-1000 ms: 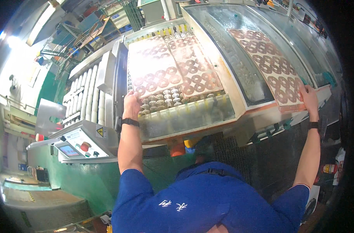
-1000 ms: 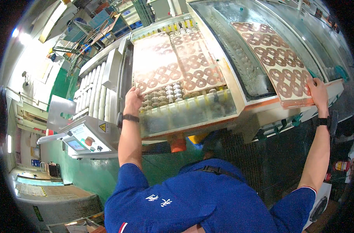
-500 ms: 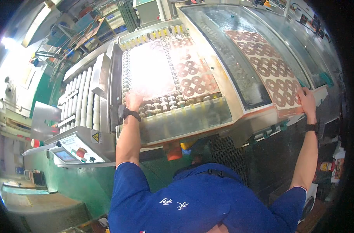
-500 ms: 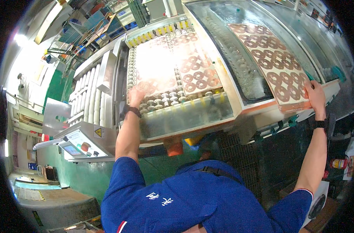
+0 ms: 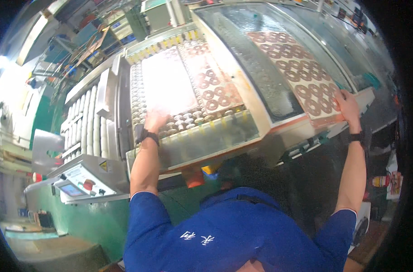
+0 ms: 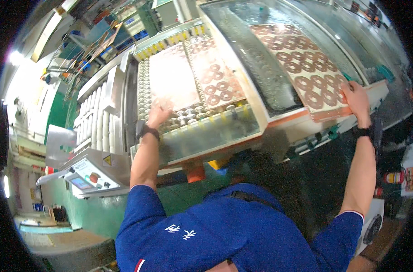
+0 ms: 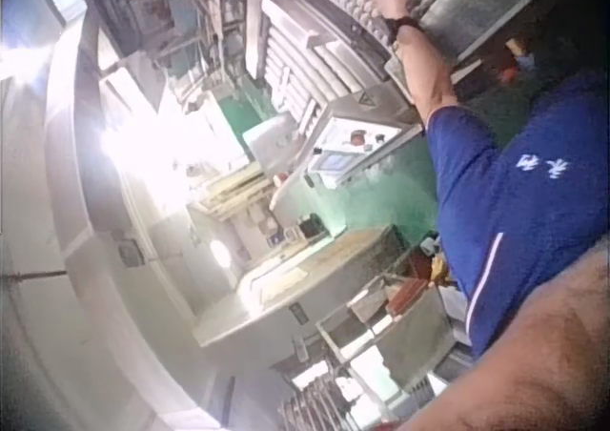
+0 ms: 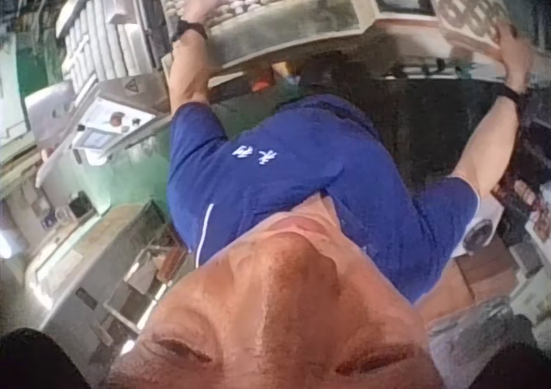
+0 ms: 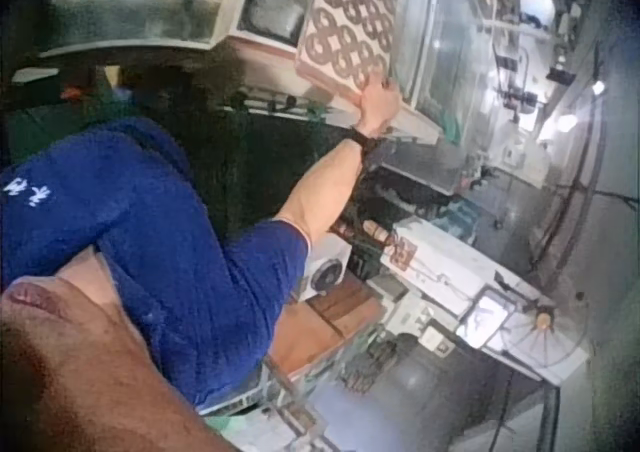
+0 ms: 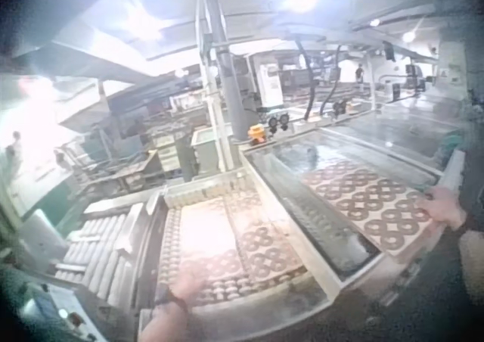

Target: Picking up copper sheets from a pallet and feeding them into an automated processing machine.

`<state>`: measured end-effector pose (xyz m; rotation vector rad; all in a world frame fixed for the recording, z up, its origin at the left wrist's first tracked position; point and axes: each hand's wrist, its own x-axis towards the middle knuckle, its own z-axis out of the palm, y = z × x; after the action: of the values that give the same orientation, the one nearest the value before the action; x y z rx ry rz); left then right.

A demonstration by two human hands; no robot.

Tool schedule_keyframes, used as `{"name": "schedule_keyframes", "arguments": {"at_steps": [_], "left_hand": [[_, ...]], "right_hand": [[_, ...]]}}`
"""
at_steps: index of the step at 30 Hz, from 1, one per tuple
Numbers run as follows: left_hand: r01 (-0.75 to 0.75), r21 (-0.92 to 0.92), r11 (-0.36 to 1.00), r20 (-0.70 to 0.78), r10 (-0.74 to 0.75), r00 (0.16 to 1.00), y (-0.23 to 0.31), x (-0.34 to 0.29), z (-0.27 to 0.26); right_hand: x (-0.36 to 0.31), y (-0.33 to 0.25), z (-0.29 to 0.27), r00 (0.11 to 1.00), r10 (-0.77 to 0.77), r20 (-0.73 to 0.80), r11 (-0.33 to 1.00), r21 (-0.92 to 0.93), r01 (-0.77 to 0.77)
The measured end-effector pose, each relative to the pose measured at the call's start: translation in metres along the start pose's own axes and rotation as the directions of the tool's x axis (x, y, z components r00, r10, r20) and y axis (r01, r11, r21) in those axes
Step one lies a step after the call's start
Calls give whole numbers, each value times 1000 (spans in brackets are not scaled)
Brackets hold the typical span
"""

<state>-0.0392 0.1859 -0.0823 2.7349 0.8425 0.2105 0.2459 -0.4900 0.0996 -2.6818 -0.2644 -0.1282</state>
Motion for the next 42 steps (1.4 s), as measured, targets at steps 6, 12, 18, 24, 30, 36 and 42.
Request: {"name": "schedule_keyframes", "arguments": {"at_steps": [6, 12, 18, 24, 30, 36, 42], "left_hand": [[51, -598, 800, 52, -25, 998, 128, -37, -23], [427, -883, -195, 321, 413, 853, 257, -78, -38], [120, -989, -87, 71, 435, 898, 274, -74, -11], [361, -886, -290, 285, 273, 919, 292, -108, -53], [437, -828, -350, 380, 222, 898, 284, -127, -64], [457, -835, -308, 394, 246, 886, 300, -146, -73], [450, -825, -342, 361, 293, 885, 295, -145, -71]], "right_hand": [[-13, -52, -13, 974, -222, -45, 903, -388, 187], [-61, -110, 8, 855, -519, -5, 821, -283, 496], [-51, -97, -1, 855, -511, -91, 839, -268, 474], [-30, -30, -22, 977, -208, -50, 965, -172, 196], [6, -5, -31, 977, -210, 21, 962, -172, 210], [12, -34, -29, 997, -73, -28, 978, -199, 65], [10, -40, -24, 997, 7, 80, 976, -216, 11]]}}
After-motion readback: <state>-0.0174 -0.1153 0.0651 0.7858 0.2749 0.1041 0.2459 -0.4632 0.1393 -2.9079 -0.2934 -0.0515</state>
